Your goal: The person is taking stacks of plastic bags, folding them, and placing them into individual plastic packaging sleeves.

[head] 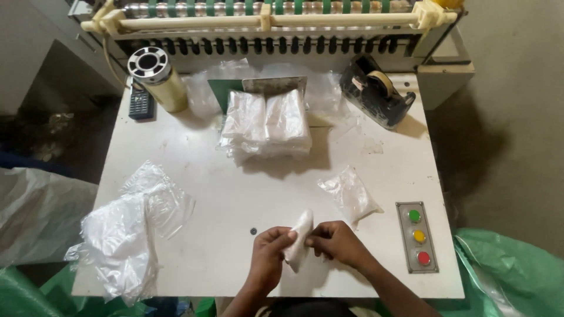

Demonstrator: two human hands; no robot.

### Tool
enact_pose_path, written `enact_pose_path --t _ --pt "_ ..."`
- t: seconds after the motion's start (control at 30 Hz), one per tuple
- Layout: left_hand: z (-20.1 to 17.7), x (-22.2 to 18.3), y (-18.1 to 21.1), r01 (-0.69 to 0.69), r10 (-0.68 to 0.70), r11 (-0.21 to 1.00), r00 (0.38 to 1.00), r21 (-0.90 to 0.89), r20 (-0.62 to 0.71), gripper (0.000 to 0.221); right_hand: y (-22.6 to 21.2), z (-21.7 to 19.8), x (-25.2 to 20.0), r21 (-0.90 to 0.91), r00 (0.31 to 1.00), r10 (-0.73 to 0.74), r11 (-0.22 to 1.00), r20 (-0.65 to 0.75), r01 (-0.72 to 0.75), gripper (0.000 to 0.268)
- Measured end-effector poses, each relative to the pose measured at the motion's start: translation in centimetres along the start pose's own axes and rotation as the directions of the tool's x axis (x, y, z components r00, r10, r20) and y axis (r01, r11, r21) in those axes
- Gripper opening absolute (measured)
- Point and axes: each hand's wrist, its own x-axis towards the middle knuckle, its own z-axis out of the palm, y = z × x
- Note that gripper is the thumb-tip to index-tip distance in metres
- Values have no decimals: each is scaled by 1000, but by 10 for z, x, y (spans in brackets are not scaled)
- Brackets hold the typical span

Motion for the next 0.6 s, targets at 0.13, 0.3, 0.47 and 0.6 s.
enact_pose_path --t 0.13,0.3,0.47,0.6 --pt "-34 -3 12 -86 136 943 981 322 -137 33 14 -30 24 -615 914 -404 728 -26 304 14" --pt "-40 15 9 -584 693 44 602 810 397 39 -14 -77 52 -919 885 -353 136 304 370 62" --pt "-35 37 2 -603 179 -75 776 795 605 68 -30 -103 57 -988 971 -237 145 8 43 32" --pt "-57 27 7 -448 64 -120 887 886 457 12 -6 -115 27 -975 953 -273 209 -129 -72 48"
